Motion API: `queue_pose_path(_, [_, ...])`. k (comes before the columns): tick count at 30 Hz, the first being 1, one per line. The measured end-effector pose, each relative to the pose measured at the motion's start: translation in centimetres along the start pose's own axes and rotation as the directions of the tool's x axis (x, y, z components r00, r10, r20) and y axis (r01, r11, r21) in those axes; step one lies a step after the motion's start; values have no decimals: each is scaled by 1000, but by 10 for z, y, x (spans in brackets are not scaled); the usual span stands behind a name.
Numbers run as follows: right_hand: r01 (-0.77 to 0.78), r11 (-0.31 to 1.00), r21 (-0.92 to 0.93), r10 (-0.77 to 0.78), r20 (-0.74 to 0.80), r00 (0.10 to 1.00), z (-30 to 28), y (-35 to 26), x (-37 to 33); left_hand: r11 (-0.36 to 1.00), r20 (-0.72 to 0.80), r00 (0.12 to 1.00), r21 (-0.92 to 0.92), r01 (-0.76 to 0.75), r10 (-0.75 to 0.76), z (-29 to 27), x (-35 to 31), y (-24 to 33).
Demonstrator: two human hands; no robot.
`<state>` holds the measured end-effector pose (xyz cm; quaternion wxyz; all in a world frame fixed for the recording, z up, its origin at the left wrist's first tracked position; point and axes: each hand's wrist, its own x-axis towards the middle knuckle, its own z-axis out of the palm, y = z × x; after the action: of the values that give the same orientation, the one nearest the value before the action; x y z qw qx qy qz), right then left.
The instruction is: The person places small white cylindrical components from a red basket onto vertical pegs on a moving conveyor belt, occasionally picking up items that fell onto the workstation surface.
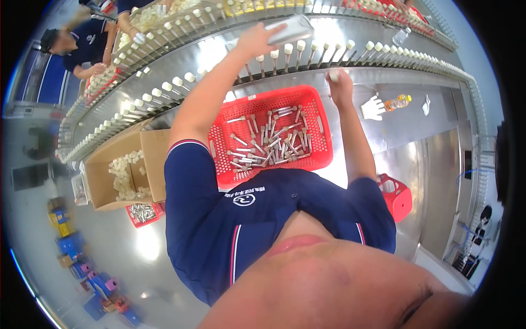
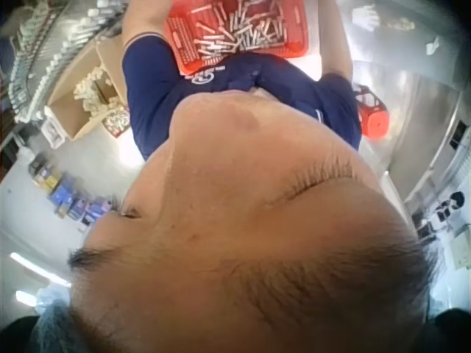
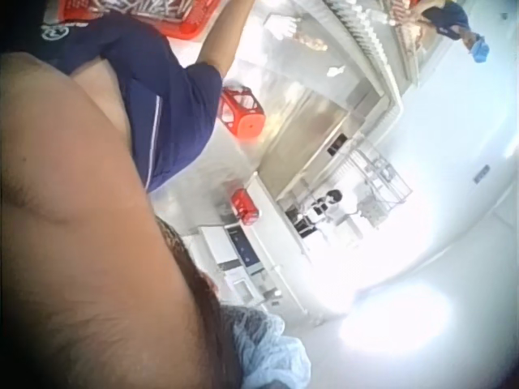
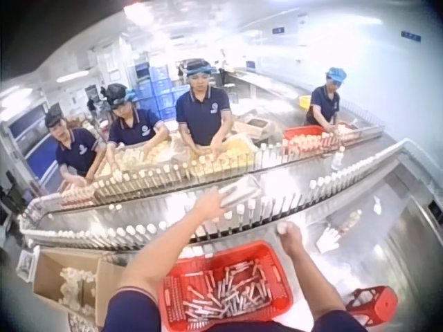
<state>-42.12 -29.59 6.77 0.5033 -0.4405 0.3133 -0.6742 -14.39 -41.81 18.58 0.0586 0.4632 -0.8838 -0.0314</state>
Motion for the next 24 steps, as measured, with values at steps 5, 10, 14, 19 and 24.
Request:
queue_pose_path(5, [-342,938,-63,288,-411,865,-111,2,-200,998,146,988,-26,-49,52,24,-2,-16])
queue_pose_path(10, [-562,773,-293,242,-683,689,-130,-18,-324,994,133,986,-44,-98,103,22,-6,-23])
queue_pose_path(14, [-765,559,-320,322,-766,556,-131,-14,-406,990,193,975,-110,-86,106,7,-26,-37])
queue_pose_path(19, [-775,436,-457,334,-718,611,-119,1,-522,996,128,988,-33,-78,81,-4,-59,-84])
queue_pose_path(24, [-944,328,32,607,-773,185,-134,45,-563,993,36,998,-109,53,-49,-41,-84,-120])
